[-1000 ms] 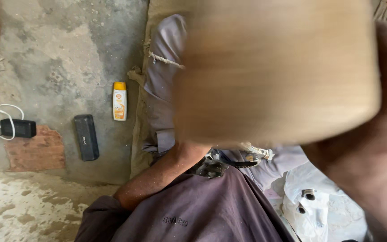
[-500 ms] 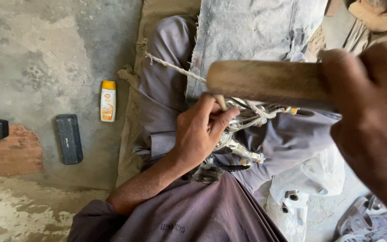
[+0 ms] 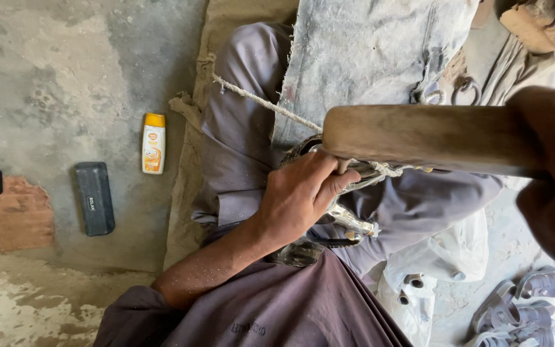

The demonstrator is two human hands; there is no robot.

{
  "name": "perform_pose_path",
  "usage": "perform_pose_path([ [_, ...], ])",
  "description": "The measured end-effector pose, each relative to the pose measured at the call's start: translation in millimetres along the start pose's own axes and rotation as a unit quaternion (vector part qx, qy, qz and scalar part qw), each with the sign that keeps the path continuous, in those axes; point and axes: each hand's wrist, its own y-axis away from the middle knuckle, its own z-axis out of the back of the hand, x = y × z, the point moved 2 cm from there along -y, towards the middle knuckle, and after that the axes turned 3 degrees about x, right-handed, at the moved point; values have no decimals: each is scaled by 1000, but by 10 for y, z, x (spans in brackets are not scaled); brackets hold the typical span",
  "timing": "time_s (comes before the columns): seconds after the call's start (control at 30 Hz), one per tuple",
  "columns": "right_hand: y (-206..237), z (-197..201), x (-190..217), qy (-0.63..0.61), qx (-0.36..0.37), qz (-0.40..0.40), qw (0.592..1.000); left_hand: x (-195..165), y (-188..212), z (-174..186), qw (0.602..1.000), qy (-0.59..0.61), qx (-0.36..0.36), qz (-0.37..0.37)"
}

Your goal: The person sits on the floor with a silver-colored metal animal figurine on their lap and engraves decorative patterns into it, holding a chisel against the surface and striking it with a wooden mallet. They reposition the chisel and rotate the figurine to work on different areas of the design.

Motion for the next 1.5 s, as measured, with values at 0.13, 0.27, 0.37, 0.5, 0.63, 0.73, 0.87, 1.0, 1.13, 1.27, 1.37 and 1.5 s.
perform_pose_path([
  [0.13, 47, -88, -104, -16, 28, -47, 998, 37, -26, 0, 999, 4, 43, 18],
  [0.27, 242, -193, -174, -9, 18, -74, 997, 61, -71, 24, 993, -36, 108, 33],
  [0.37, 387, -370, -232, -53, -28, -74, 995, 75, -147, -2, 993, -3, 122, 0],
  [0.5, 628, -683, -290, -113, -105, -86, 984, 113, -252, -110, 969, -48, 244, -11],
  [0.63, 898, -1036, -280, -161, -170, -111, 966, 102, -370, -184, 938, -89, 331, -57],
  [0.73, 1092, -1268, -250, -170, -215, -127, 953, 36, -482, -260, 924, -102, 353, -105],
  [0.87, 1244, -1554, -194, -149, -259, -147, 943, -33, -568, -402, 874, -172, 443, -103],
  [1.0, 1347, -1790, -95, -219, -267, -224, 911, -89, -571, -375, 892, -149, 408, -128],
  [1.13, 1461, -1870, 34, -198, -288, -242, 905, -161, -530, -279, 917, -111, 362, -130],
  [1.27, 1514, -1987, -2, -351, -292, -297, 839, -258, -453, -146, 976, -66, 203, -54],
  [1.37, 1530, -2103, -109, -354, -291, -298, 837, -306, -317, -183, 973, -106, 202, -39],
  [1.5, 1589, -2241, -220, -300, -334, -252, 858, -317, -155, -288, 969, -89, 228, -43],
])
